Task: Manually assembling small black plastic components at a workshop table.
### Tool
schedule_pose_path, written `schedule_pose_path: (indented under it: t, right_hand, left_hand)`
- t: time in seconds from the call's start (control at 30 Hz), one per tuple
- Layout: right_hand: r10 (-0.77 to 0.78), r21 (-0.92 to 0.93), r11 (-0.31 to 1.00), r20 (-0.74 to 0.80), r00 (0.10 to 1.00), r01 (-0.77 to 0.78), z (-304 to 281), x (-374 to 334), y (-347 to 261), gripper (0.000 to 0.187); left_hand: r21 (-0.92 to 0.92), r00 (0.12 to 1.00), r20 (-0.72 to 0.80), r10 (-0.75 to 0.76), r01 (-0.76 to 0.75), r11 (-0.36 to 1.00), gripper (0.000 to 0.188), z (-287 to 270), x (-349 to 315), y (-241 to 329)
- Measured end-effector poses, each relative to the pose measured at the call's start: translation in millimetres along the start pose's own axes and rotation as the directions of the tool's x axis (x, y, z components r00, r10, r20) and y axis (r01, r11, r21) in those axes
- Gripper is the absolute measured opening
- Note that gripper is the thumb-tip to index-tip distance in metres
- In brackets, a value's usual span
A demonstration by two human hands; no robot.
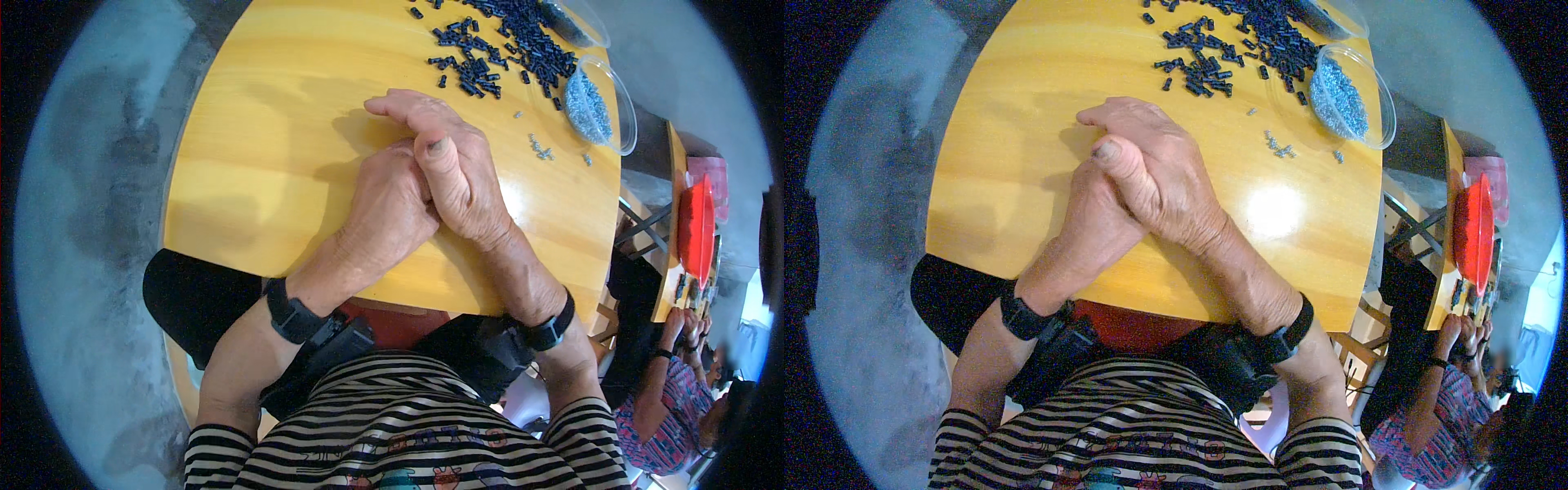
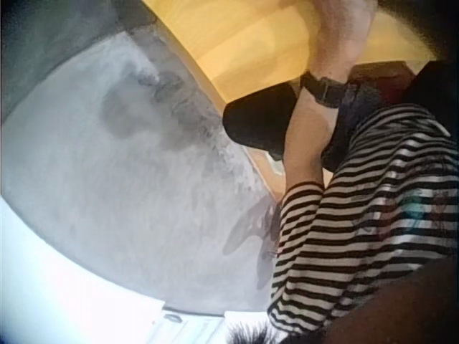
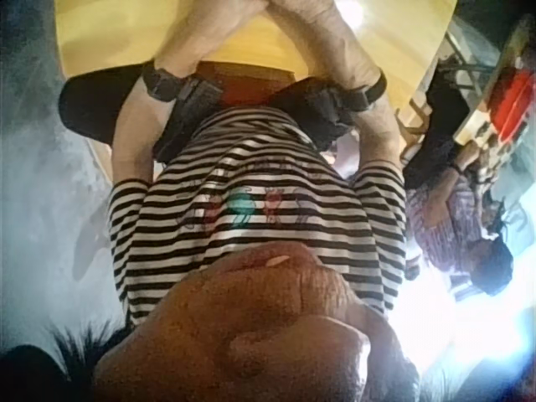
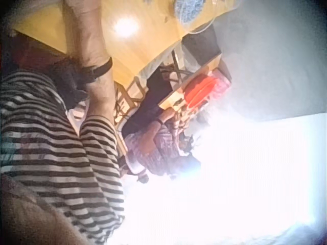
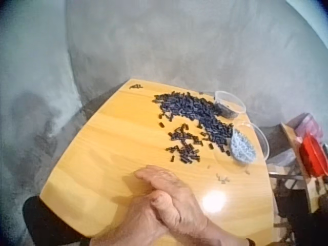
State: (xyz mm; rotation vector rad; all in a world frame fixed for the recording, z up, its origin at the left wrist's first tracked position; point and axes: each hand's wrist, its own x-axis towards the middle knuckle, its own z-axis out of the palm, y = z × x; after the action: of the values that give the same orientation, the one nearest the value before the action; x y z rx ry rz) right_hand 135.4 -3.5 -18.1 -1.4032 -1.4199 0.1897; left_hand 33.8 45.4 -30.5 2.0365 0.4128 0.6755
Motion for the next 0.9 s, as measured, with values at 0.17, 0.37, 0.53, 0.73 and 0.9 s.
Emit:
schedule_pose_path:
  t: [0.17,0.37,0.53,0.73,0.9]
  right_hand:
    - [0.368,0.145,0.913,0.11,0.923,-0.381,-6.2,7.1,-17.2,0.079]
    - [0.47,0.823,0.532,-0.091,0.878,-0.199,-58.0,0.2,-23.0,0.07]
    - [0.452,0.447,0.786,0.058,0.89,-0.428,-66.0,-53.5,-43.3,0.045]
    - [0.266,-0.321,0.917,0.053,0.963,-0.236,-58.6,-68.5,-58.6,0.052]
    - [0.067,-0.549,0.836,0.112,0.991,0.006,-56.3,-69.7,-62.1,0.038]
  left_hand:
    - [-0.018,0.998,-0.04,0.056,-0.056,0.998,0.007,-3.3,3.4,2.2]
    - [-0.123,0.99,0.141,-0.005,0.023,0.992,0.012,-6.6,6.1,3.6]
    - [-0.272,0.961,0.236,-0.144,0.207,0.94,0.015,-20.7,0.9,13.9]
    - [-0.227,0.896,0.37,-0.246,0.344,0.911,0.018,-23.0,-1.1,33.3]
    - [-0.176,0.87,0.414,-0.268,0.365,0.914,0.013,-19.3,-6.5,47.7]
